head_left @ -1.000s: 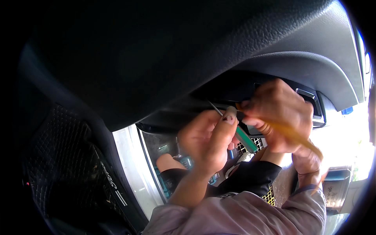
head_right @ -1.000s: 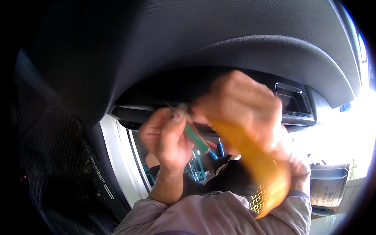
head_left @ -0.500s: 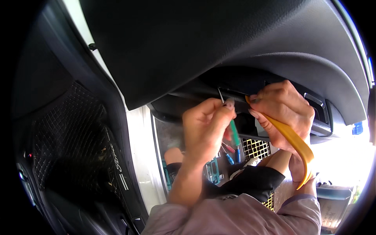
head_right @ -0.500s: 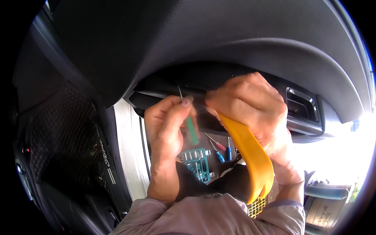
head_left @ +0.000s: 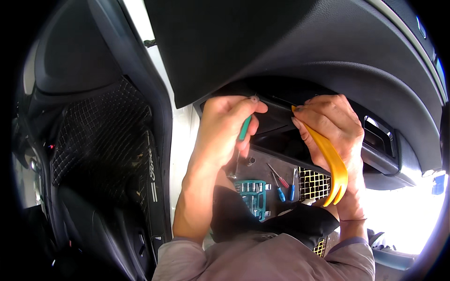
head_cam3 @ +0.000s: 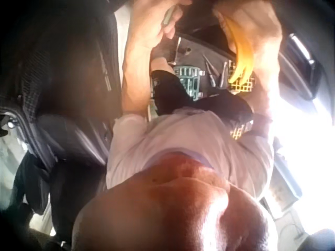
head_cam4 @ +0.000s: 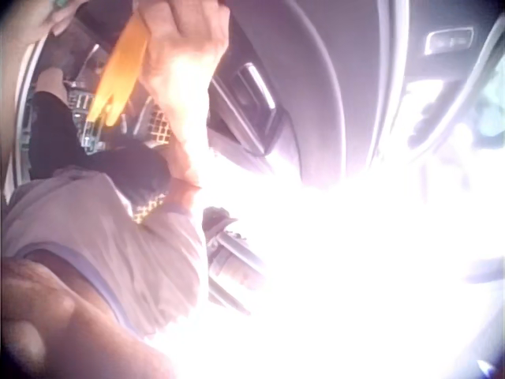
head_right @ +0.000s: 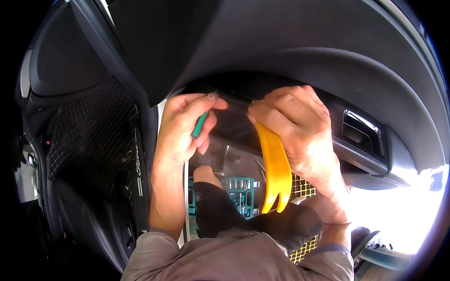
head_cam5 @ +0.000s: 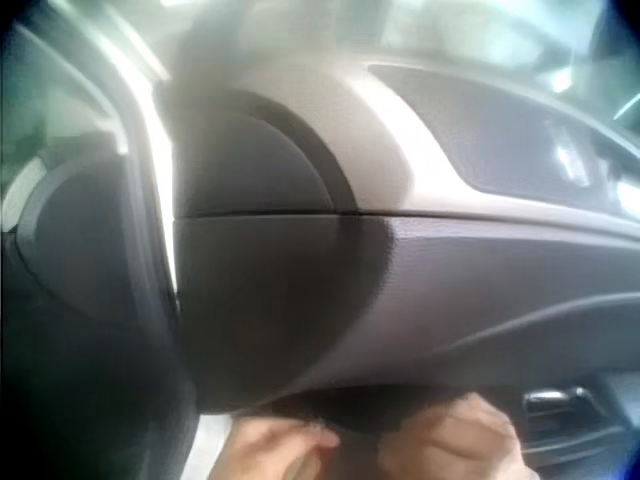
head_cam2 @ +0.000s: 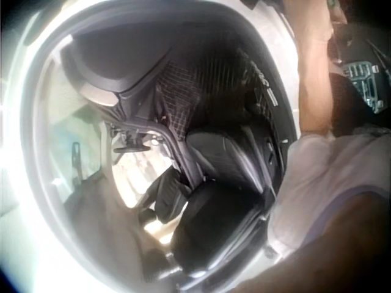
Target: The person uses a pry tool and a screwdriver to remove an interior door handle panel and unscrew internal components of a car door.
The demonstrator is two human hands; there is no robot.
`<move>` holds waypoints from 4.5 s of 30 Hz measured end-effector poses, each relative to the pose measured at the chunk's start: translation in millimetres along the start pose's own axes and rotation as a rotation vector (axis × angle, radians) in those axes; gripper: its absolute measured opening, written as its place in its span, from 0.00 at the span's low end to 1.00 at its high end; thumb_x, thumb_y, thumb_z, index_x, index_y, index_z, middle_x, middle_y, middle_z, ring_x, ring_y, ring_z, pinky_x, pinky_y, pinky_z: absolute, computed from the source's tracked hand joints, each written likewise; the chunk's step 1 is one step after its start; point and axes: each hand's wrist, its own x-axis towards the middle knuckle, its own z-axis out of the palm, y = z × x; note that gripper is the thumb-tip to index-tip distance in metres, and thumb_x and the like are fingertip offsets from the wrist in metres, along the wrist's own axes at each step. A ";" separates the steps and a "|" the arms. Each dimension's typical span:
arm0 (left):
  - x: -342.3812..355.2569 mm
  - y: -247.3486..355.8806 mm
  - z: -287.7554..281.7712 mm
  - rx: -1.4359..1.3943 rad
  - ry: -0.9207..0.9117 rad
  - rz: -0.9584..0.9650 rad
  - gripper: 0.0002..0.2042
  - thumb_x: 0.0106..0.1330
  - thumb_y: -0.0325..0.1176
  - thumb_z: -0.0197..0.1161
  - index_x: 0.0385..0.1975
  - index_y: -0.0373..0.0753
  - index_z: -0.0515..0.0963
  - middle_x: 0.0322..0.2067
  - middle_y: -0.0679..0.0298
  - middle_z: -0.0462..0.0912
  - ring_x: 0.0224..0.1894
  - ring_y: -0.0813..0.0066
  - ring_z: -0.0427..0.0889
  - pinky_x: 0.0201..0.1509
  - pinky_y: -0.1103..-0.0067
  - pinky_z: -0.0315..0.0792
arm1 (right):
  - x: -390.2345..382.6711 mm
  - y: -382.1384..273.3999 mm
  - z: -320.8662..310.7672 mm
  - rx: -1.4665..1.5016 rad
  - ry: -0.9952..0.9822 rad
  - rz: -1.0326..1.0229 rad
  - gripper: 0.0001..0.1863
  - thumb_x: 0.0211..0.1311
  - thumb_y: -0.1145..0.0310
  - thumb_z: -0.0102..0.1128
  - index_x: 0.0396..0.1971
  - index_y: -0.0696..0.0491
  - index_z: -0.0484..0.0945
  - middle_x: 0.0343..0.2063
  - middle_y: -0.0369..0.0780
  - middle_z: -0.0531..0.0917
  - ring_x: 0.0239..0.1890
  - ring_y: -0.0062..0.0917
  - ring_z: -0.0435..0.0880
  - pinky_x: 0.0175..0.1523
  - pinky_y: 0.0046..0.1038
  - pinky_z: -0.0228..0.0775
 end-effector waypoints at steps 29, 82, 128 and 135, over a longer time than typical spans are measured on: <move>6.2 -21.5 -7.7 0.030 -0.042 0.170 0.16 0.75 0.38 0.59 0.30 0.30 0.79 0.14 0.66 0.73 0.09 0.85 0.64 0.10 0.83 0.60 | 9.1 -3.3 -15.6 0.397 -0.087 0.571 0.08 0.54 0.73 0.76 0.33 0.58 0.87 0.29 0.42 0.87 0.35 0.35 0.87 0.43 0.29 0.79; 0.5 -0.8 -23.5 0.211 -0.112 0.085 0.15 0.74 0.36 0.60 0.32 0.27 0.82 0.12 0.67 0.71 0.08 0.87 0.64 0.11 0.84 0.61 | -32.0 -18.8 -9.0 -0.282 0.041 -0.066 0.17 0.42 0.81 0.79 0.34 0.55 0.82 0.30 0.39 0.83 0.42 0.34 0.90 0.40 0.29 0.86; 18.4 -1.0 23.3 0.436 -0.478 0.093 0.16 0.75 0.36 0.59 0.29 0.30 0.82 0.12 0.67 0.74 0.10 0.87 0.67 0.14 0.85 0.57 | -27.4 -8.6 -36.7 0.227 0.016 0.377 0.10 0.58 0.73 0.74 0.35 0.63 0.83 0.32 0.47 0.87 0.42 0.37 0.90 0.48 0.31 0.83; 22.2 -2.6 19.1 0.431 -0.496 0.088 0.15 0.75 0.35 0.59 0.30 0.29 0.82 0.11 0.67 0.74 0.10 0.88 0.66 0.14 0.85 0.57 | -23.5 -3.5 -43.0 0.170 -0.072 0.376 0.12 0.59 0.71 0.74 0.36 0.64 0.82 0.32 0.48 0.87 0.38 0.36 0.90 0.44 0.32 0.84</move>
